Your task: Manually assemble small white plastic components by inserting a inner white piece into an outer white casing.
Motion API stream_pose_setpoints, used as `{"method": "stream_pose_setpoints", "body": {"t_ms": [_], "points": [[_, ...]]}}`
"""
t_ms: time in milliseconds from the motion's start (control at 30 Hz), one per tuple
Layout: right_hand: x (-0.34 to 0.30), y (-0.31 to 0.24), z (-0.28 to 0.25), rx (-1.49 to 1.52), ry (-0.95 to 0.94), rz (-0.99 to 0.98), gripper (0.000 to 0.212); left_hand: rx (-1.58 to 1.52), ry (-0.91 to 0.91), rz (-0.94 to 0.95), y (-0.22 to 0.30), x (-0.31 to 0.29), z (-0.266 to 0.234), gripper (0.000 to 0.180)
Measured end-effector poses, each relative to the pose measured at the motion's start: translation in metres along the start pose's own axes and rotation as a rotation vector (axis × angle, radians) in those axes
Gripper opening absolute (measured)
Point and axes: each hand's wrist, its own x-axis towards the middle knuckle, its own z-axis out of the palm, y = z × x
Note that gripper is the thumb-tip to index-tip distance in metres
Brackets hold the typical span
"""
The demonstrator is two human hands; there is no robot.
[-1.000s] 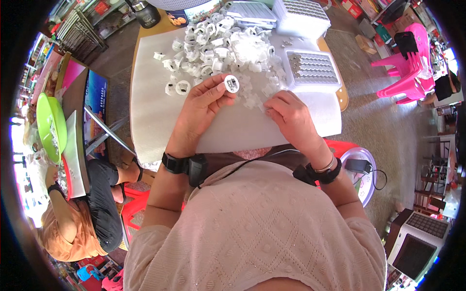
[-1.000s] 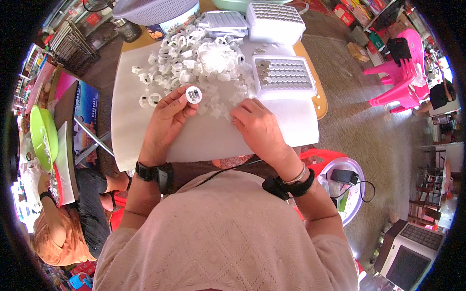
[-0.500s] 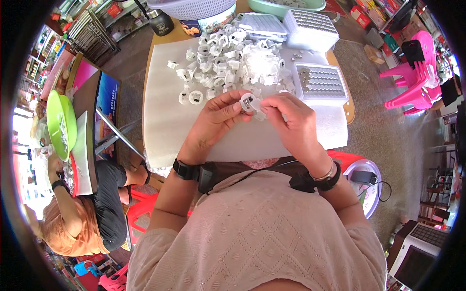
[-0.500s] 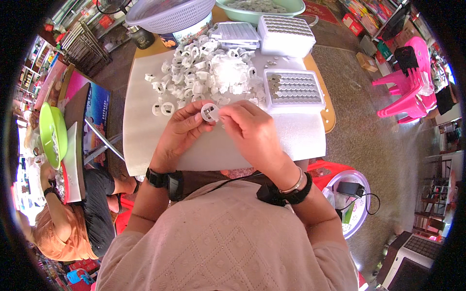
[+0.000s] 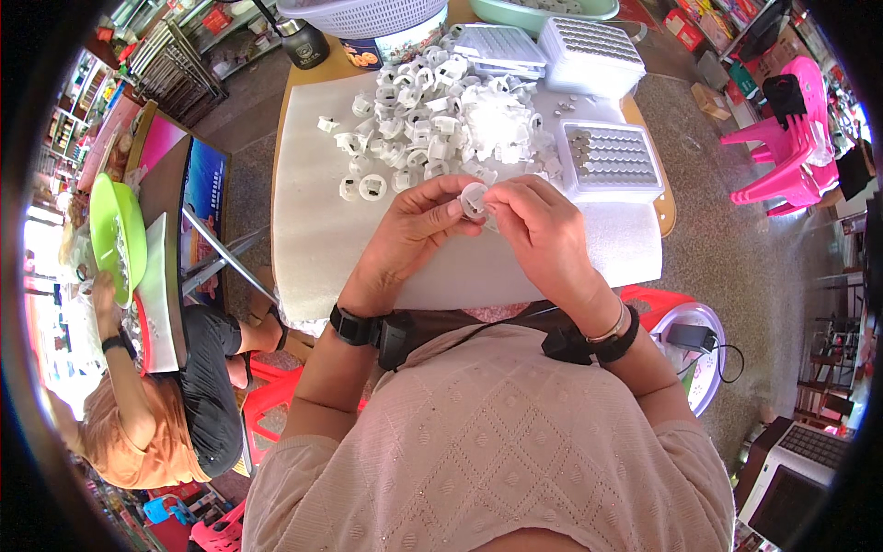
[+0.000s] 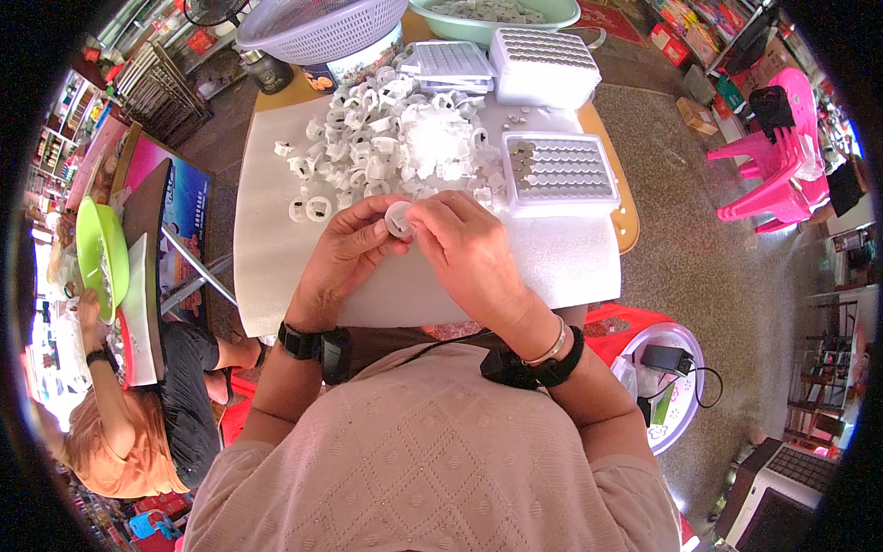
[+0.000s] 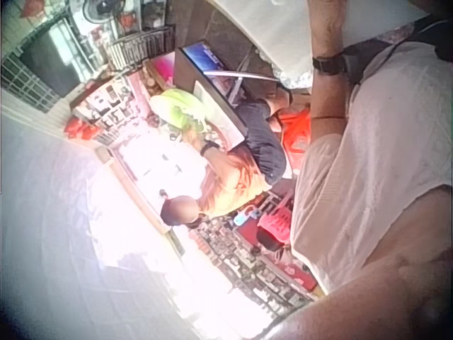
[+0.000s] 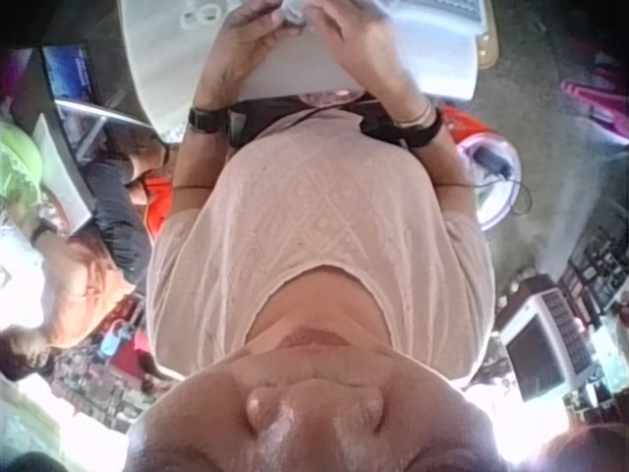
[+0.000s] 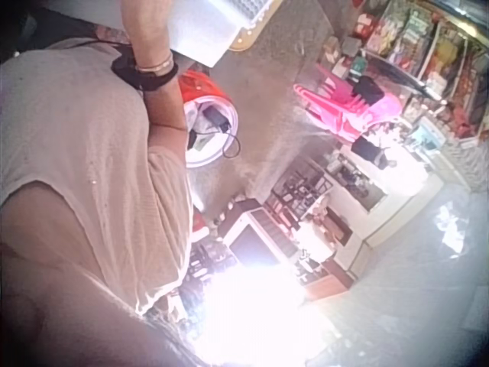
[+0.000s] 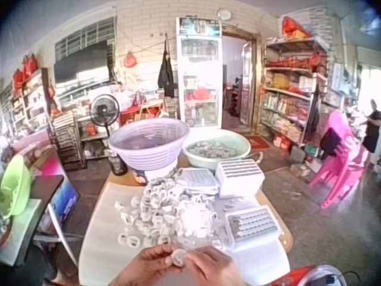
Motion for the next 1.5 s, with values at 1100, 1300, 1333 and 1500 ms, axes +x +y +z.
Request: {"method": "stream_pose_setpoints", "body": {"t_ms": [1100, 1300, 1333, 1500], "points": [[-0.009, 0.017, 0.011, 0.453, 0.047, 0.576, 0.007, 0.630, 0.397, 0.060, -0.006, 0.015, 0.042, 0.020], [-0.011, 0.023, 0.006, 0.348, 0.109, 0.430, 0.009, 0.891, 0.452, 0.077, 0.002, 0.020, 0.057, 0.020], [-0.012, 0.021, 0.003, 0.390, 0.072, 0.443, 0.011, 0.900, 0.442, 0.097, 0.005, 0.022, 0.056, 0.020], [-0.025, 0.024, -0.014, 0.308, -0.011, 0.389, 0.014, 0.687, 0.325, -0.163, 0.041, 0.036, 0.050, 0.018]]}}
